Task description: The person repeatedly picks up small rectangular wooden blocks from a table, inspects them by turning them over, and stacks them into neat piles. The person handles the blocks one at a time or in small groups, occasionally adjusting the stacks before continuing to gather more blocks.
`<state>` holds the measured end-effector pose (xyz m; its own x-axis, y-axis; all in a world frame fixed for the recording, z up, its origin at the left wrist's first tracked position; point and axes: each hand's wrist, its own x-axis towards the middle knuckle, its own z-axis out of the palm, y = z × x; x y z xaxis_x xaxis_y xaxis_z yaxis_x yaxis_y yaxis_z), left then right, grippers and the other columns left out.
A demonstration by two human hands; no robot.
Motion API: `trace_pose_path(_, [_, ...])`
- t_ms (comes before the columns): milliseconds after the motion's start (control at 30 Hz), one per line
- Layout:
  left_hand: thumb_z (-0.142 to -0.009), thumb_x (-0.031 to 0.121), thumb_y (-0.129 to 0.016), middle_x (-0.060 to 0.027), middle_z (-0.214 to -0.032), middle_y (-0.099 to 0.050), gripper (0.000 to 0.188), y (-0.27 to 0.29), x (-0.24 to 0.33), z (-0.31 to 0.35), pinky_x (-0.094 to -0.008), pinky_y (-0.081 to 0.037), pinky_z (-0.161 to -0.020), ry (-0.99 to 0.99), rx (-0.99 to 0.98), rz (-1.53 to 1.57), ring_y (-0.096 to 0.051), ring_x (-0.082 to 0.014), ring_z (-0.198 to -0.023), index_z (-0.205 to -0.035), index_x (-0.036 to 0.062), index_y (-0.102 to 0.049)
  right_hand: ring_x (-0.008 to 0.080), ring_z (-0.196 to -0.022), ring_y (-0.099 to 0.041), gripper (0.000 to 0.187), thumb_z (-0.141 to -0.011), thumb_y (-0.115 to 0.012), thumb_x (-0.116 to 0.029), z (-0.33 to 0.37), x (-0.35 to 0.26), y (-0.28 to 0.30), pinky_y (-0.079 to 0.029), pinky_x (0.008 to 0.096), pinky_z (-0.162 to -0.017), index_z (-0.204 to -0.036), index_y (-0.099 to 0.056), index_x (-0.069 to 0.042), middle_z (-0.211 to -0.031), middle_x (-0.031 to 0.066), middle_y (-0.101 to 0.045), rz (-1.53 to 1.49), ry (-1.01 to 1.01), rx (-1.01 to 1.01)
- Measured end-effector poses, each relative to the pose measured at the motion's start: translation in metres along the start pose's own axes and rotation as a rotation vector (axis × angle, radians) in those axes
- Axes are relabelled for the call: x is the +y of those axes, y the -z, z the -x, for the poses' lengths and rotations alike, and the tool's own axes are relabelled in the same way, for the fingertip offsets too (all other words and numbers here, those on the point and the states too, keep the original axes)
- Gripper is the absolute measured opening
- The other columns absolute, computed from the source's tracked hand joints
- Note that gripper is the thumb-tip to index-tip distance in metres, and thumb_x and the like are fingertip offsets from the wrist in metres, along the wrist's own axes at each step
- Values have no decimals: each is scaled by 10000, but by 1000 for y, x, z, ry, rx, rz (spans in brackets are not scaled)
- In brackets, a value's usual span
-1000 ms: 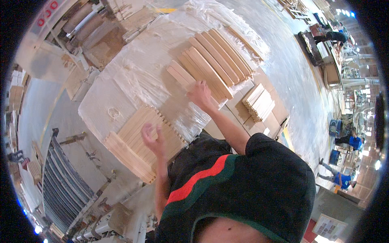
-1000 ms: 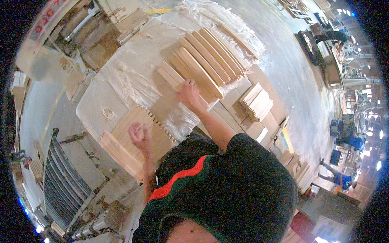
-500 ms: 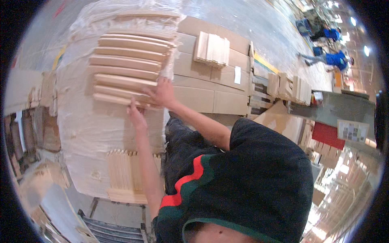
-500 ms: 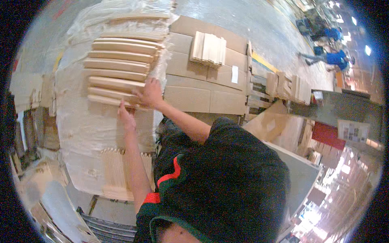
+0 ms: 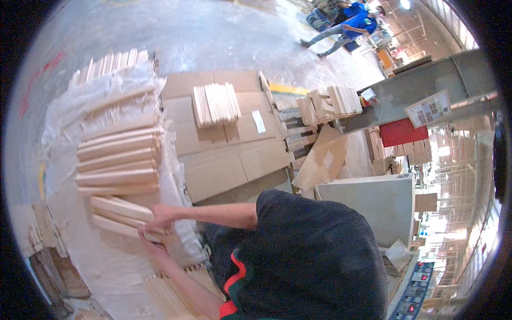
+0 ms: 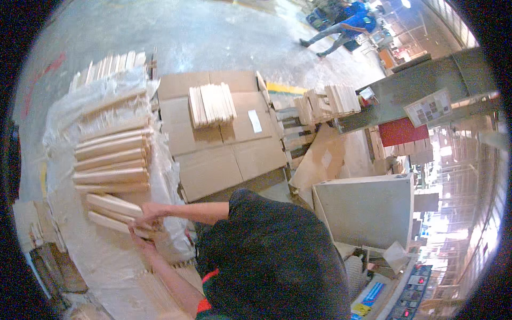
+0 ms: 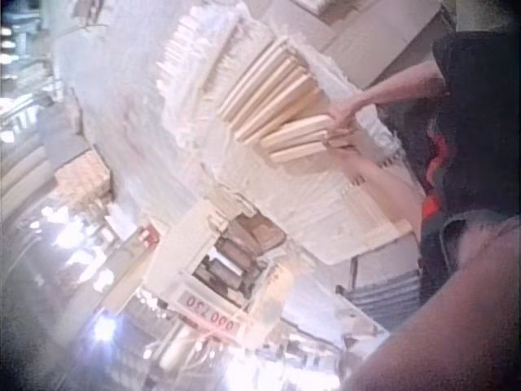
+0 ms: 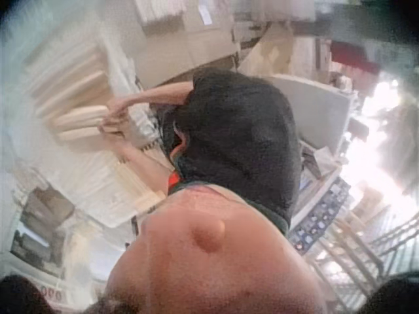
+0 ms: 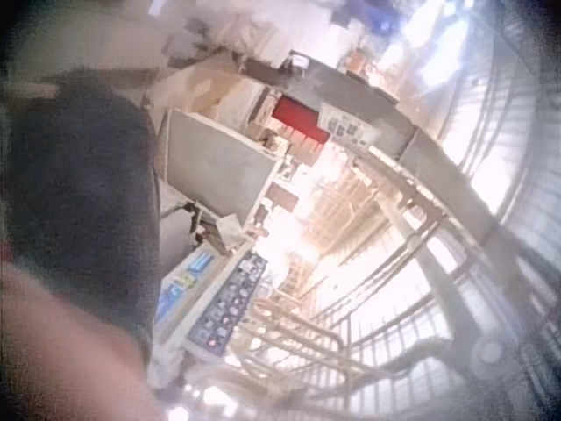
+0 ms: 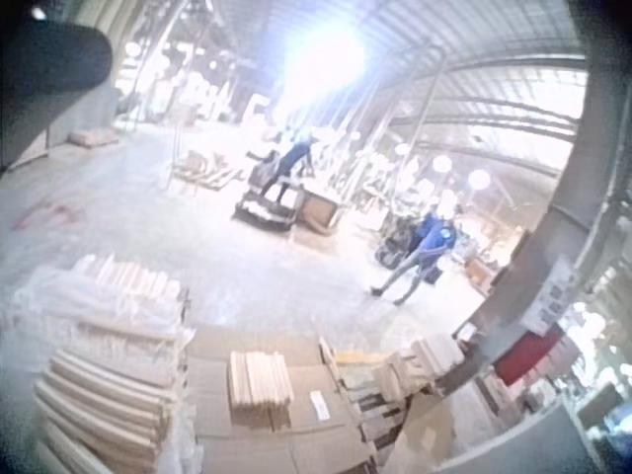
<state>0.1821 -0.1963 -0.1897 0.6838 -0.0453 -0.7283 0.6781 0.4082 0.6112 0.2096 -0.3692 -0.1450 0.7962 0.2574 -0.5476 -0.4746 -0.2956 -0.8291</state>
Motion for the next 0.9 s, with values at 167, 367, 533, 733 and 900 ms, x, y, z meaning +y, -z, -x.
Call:
trace_pose_path(167, [-836, 596, -571, -165, -1380, -418, 848, 16, -3, -3, -441, -393, -1009, 1, -131, 141, -446, -315, -1240, -1414, 20, -342, 354, -1028, -610, 926, -621, -773, -522, 9, -7, -22, -485, 408, -865, -1273, -453, 51, -1137, 255, -608, 73, 149, 78])
trace_pose_path(367, [-812, 377, -718, -154, -1325, -456, 770, 30, -5, 28, -432, -450, -974, -147, 77, 90, -512, -310, -1147, -1378, 0, -356, 317, -1059, -591, 979, -602, -819, -502, 23, -3, -29, -477, 379, -901, -1316, -402, 22, -1154, 234, -590, 150, 304, 70])
trace_pose_path(533, [-597, 55, -862, -112, -1160, -555, 762, -14, 48, 91, -381, -501, -893, -628, 98, 65, -553, -204, -1046, -1241, -6, -459, 320, -1218, -477, 1150, -573, -875, -449, 19, 8, -22, -354, 398, -1055, -1411, -269, 53, -1300, 246, -499, 93, 620, 39])
trace_pose_path(733, [-552, 247, -930, -118, -1237, -542, 947, 3, 81, 129, -413, -447, -978, -970, 124, -407, -549, -218, -1116, -1312, 10, -418, 293, -1231, -481, 1005, -589, -892, -402, 47, -109, -16, -372, 417, -1043, -1370, -399, -8, -1316, 174, -520, 128, 734, -159])
trace_pose_path(900, [-519, 314, -939, -139, -1229, -546, 1001, -13, 126, 167, -391, -468, -963, -1332, 154, -516, -553, -243, -1130, -1316, 29, -403, 246, -1214, -501, 957, -586, -901, -387, 57, -147, -32, -401, 396, -1015, -1344, -437, -28, -1286, 132, -537, -115, 821, -337])
